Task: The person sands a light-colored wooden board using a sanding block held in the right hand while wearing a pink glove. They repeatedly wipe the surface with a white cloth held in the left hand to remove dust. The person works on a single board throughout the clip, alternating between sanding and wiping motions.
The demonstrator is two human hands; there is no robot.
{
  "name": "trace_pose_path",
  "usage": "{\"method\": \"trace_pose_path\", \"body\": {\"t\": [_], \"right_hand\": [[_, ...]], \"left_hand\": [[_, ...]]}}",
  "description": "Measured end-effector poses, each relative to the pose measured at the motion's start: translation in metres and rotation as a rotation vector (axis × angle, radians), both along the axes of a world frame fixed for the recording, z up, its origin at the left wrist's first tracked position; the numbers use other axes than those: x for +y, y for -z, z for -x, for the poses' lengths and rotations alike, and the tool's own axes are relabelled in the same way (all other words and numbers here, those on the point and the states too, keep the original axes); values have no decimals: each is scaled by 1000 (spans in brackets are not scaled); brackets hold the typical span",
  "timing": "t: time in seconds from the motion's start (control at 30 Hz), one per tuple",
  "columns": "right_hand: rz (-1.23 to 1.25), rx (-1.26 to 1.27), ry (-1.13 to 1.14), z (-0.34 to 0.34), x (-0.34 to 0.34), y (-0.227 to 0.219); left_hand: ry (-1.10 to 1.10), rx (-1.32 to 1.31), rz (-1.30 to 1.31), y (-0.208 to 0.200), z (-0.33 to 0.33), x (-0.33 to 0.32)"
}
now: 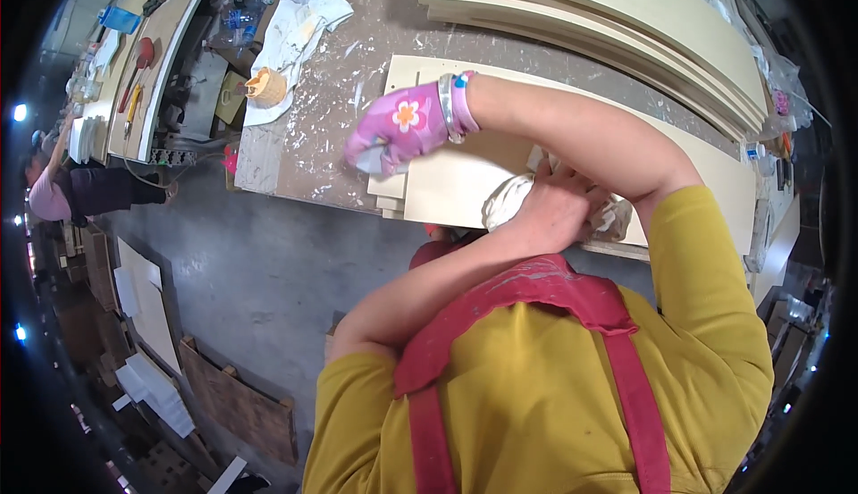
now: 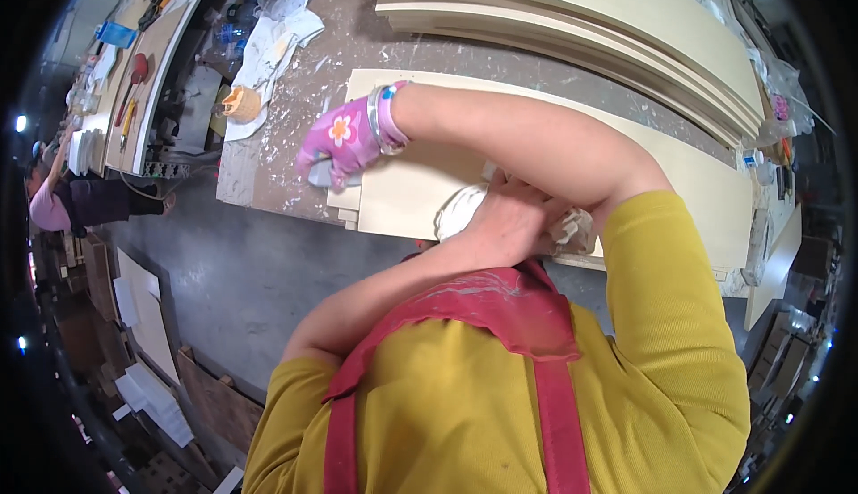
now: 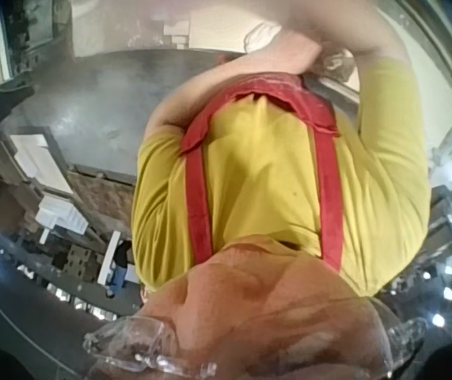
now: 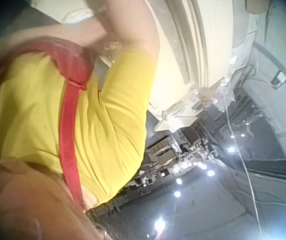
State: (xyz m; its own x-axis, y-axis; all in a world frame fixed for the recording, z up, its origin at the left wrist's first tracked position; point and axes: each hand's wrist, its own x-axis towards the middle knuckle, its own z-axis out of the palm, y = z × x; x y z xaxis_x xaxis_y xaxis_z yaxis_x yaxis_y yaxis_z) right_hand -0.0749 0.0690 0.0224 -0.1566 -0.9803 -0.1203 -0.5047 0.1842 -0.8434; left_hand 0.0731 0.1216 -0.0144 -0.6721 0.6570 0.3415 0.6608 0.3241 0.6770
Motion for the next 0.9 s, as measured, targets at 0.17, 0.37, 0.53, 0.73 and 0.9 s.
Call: {"method": "trace_pose_path", "body": {"t": [0.17,0.37,0.53,0.73,0.9], "right_hand": [[118,7,-101,-20,-2,-4],[-137,-93,231,36,31,-28],[-8,405,516,77,60,-5],[46,435,1000,43,61,-8],[-96,421,1115,31,59,8]], "left_hand": [[48,-669,-194,-14,28,-5],[-56,191,36,8,38,0],[7,129,72,0,38,1],[177,187,240,12,40,-12],[215,278,229,18,34,-25]]}}
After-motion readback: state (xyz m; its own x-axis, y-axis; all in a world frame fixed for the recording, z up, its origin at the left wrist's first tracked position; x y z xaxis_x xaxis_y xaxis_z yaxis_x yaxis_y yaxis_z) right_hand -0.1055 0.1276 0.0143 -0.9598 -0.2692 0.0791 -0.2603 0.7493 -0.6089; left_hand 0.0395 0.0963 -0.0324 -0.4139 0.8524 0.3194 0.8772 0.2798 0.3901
